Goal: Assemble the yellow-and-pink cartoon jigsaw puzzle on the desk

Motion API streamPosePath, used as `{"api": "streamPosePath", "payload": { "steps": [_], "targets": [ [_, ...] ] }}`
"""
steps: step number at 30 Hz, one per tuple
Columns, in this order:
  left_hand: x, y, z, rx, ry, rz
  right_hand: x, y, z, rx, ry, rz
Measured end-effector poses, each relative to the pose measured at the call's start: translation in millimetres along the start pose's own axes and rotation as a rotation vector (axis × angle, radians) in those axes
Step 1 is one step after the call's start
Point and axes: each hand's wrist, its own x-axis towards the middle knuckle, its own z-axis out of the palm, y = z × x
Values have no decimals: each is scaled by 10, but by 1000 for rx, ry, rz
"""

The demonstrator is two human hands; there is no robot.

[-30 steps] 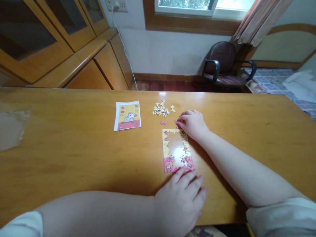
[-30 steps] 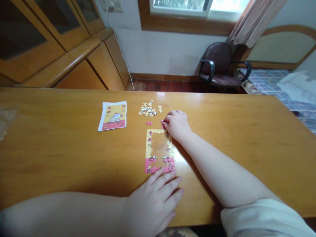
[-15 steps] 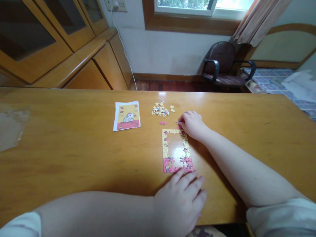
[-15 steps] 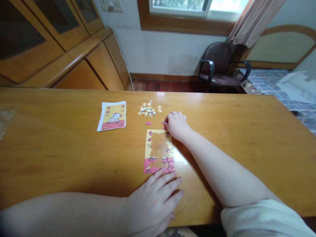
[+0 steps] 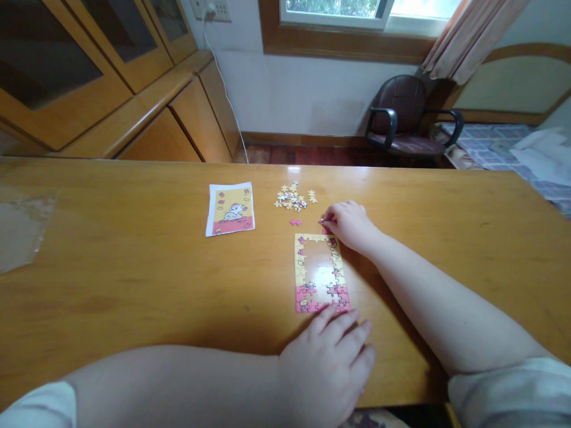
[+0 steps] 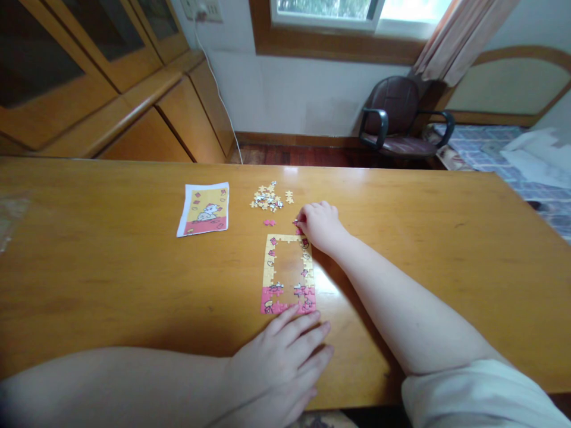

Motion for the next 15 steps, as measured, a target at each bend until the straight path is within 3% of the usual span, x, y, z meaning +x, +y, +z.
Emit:
{"api": "streamPosePath", "payload": {
  "steps": [8, 15],
  "targets": [
    [-21, 57, 90, 52, 37, -51, -67, -95, -166, 160, -43, 41],
    [-30, 93, 105, 111, -6, -134, -267, -337, -453, 280, -302, 41]
  ]
}}
